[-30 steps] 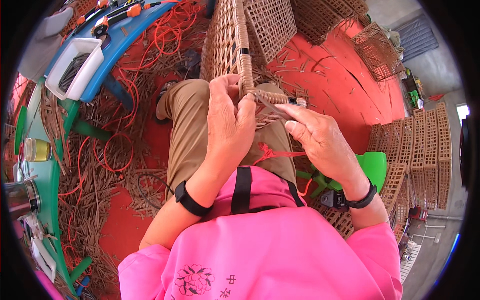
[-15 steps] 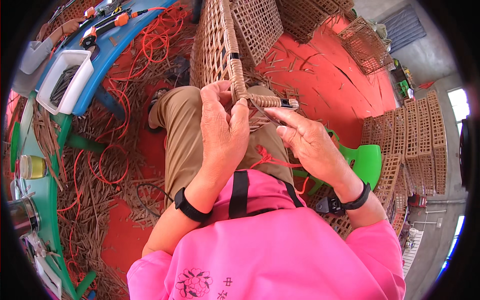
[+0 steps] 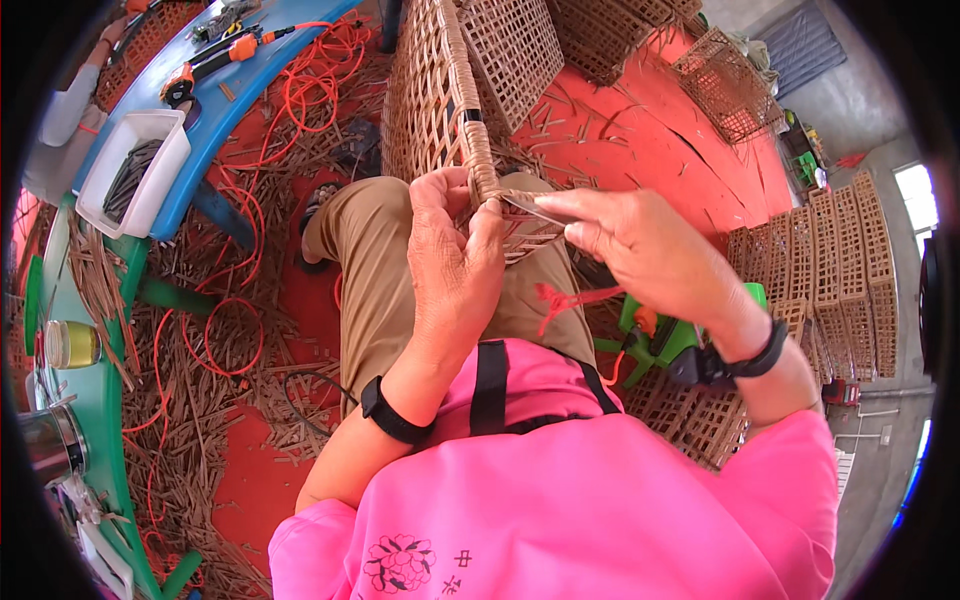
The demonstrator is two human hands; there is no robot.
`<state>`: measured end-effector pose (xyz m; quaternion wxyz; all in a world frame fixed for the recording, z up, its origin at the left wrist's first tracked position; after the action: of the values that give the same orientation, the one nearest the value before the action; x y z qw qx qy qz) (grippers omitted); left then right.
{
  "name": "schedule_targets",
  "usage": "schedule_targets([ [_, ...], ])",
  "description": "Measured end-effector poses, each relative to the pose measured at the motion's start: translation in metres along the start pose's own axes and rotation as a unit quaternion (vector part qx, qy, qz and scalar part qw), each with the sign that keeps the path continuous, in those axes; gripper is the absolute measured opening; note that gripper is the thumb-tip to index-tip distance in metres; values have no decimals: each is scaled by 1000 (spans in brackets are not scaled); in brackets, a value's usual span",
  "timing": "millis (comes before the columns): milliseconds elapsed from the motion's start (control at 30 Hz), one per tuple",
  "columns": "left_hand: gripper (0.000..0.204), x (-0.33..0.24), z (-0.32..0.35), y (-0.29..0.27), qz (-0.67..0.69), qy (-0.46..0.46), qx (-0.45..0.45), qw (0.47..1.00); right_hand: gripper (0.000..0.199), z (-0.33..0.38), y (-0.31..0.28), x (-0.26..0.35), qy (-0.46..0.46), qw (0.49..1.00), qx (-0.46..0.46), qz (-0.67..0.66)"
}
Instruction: Weaving strips of wicker material onto a chair frame and securing them with a staple gun.
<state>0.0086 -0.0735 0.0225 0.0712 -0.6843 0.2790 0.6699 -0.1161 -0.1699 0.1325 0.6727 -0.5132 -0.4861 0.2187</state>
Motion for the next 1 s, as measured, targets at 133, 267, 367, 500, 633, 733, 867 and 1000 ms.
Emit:
schedule_targets([
  [133,29,5,0,-1,50,-20,-1,999,27,-14,-10,19,-73,991,23,111],
  [267,31,10,-1,-2,72,-19,5,997,21,-18,-9,38,-131,951,20,280],
  [367,33,13,-1,-4,83,-8,1,997,20,-24,-7,43,-132,952,28,274],
  [500,34,16,0,-8,87,-19,7,996,26,-30,-4,33,-71,985,53,151],
  [633,35,15,-1,-7,64,-14,-3,998,32,-35,-2,27,-78,996,28,19],
  [733,35,11,-3,-5,-10,25,-10,1000,35,-40,-6,11,41,987,112,-110],
  [867,33,7,-4,0,-46,28,-5,999,40,-39,-10,2,88,966,150,-189],
  [1000,31,-2,-2,3,-80,54,-11,995,38,-31,-2,-6,128,956,118,-235],
])
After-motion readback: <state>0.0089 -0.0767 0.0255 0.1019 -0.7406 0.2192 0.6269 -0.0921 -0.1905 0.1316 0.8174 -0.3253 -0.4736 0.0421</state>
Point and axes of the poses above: each hand's wrist, its own z-axis away from the middle knuckle, its own y-axis out of the palm, x = y × z, the point moved 5 cm from there along -z, towards the middle knuckle, and after that the axes turned 11 degrees about -x, right-handed, at the moved point
